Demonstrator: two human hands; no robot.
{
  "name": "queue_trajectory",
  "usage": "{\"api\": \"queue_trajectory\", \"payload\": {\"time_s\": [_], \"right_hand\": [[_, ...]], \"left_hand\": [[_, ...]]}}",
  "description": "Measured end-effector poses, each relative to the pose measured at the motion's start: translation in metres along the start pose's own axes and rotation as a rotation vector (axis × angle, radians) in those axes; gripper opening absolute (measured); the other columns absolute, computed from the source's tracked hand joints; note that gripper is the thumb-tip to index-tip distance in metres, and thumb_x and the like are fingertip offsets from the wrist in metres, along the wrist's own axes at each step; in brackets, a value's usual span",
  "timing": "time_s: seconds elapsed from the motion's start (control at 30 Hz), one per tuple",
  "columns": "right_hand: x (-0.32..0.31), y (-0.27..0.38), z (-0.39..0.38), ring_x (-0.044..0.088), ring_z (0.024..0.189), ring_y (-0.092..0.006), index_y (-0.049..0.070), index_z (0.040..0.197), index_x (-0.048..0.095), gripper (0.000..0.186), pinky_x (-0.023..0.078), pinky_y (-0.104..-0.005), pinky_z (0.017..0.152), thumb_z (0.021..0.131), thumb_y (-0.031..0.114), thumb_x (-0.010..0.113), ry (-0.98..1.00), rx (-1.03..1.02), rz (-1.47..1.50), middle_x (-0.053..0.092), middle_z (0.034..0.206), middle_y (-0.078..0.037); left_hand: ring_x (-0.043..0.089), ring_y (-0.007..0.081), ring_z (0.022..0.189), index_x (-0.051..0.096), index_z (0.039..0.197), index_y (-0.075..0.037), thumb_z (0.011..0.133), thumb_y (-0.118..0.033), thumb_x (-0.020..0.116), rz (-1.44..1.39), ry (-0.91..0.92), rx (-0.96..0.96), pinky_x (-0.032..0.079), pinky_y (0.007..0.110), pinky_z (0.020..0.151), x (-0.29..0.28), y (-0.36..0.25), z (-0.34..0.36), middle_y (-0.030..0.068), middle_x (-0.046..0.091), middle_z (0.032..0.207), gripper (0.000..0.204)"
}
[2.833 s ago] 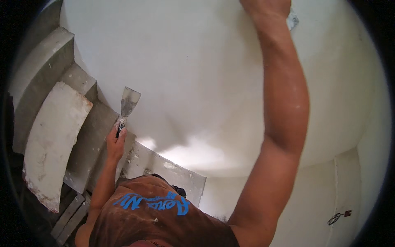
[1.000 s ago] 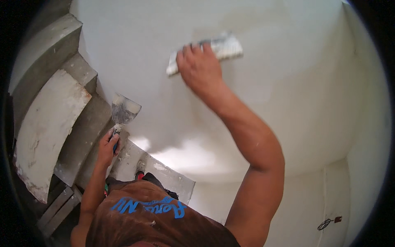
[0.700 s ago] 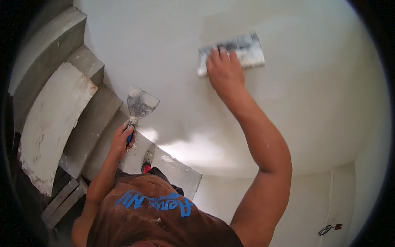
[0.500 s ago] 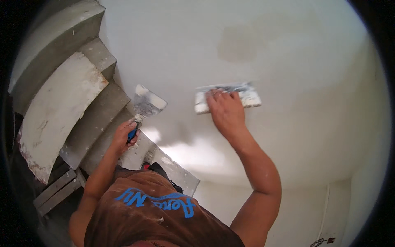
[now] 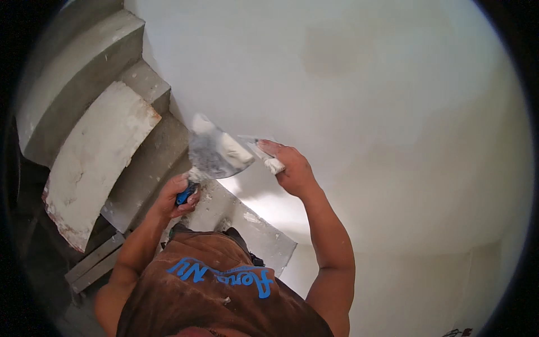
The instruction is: The person applies plaster to a ceiling using a trowel and a putty knife. They spread the plaster in long strokes, occasionally reloading the trowel from the putty knife while standing on a staircase.
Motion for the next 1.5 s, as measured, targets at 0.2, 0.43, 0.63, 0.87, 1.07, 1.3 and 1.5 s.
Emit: {"api": "queue_trajectory", "payload": {"time_s": [0.2,0.43,0.63,0.87,1.07,1.3,1.5], "right_hand": [[0.054,-0.096,-0.086,0.059,0.121,-0.0317,0.013,0.134,0.057,0.059,0.044,-0.0356,0.104,0.077,0.002,0.050,-0.030,0.438,0.212,0.062,0.130,-0.014],[0.099,-0.118,-0.189,0.063,0.110,-0.0340,0.016,0.132,0.059,0.056,0.049,-0.0377,0.094,0.078,0.004,0.051,0.066,0.706,0.300,0.066,0.120,-0.017],[0.144,-0.188,-0.282,0.068,0.094,-0.0322,0.006,0.123,0.062,0.047,0.051,-0.0363,0.085,0.076,0.007,0.055,-0.113,0.848,0.424,0.070,0.101,-0.021],[0.154,-0.188,-0.227,0.067,0.096,-0.0247,-0.003,0.114,0.064,0.038,0.050,-0.0349,0.089,0.077,0.007,0.062,0.167,0.716,0.659,0.072,0.104,-0.013],[-0.065,0.032,0.024,0.067,0.102,-0.0283,0.009,0.120,0.067,0.051,0.051,-0.0397,0.090,0.071,-0.001,0.068,0.085,-0.483,0.046,0.070,0.117,-0.012],[-0.067,0.171,0.326,0.062,0.105,-0.0271,0.005,0.089,0.072,0.020,0.045,-0.0411,0.089,0.090,0.010,0.052,-0.372,-0.565,-1.232,0.070,0.099,-0.012],[0.030,0.095,0.414,0.066,0.098,-0.0240,0.017,0.097,0.075,0.021,0.049,-0.0420,0.072,0.084,0.015,0.058,-0.191,-0.268,-1.478,0.072,0.100,-0.005]], "left_hand": [[0.047,0.0082,0.054,0.055,0.126,-0.004,0.098,-0.022,0.054,0.738,-0.511,0.526,0.036,0.021,0.047,0.037,-0.064,0.032,0.0028,0.057,0.078,0.034],[0.064,0.0297,0.083,0.060,0.119,-0.002,0.092,-0.030,0.054,1.689,-1.112,0.730,0.048,0.041,0.076,0.034,-0.255,0.123,0.0163,0.066,0.088,0.039],[0.063,0.0463,0.100,0.057,0.114,0.006,0.088,-0.025,0.053,1.918,-1.062,0.719,0.049,0.051,0.086,0.082,-0.256,0.205,0.0288,0.067,0.102,0.041],[0.062,0.0484,0.098,0.032,0.138,0.008,0.089,-0.018,0.051,1.845,-0.975,0.420,0.047,0.055,0.087,0.118,-0.092,0.239,0.0319,0.065,0.102,0.058],[0.062,0.0222,0.078,0.046,0.136,-0.003,0.093,-0.023,0.054,1.197,-1.277,0.776,0.049,0.039,0.070,-0.013,-0.064,0.010,0.0105,0.062,0.085,0.048],[0.045,0.0100,0.047,0.049,0.133,-0.007,0.093,-0.012,0.053,0.512,-1.407,0.329,0.037,0.027,0.040,-0.100,0.144,-0.096,0.0014,0.053,0.068,0.040],[0.048,0.0099,0.047,0.046,0.139,-0.009,0.092,-0.012,0.055,0.456,-1.434,0.341,0.037,0.025,0.040,-0.117,0.198,-0.107,0.0029,0.055,0.070,0.049]]}}
Point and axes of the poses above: each hand's wrist, its own z-axis towards the middle knuckle, its own x-axis out of the palm, y = z × x, the point moved 4 cm from there along z, towards the middle knuckle
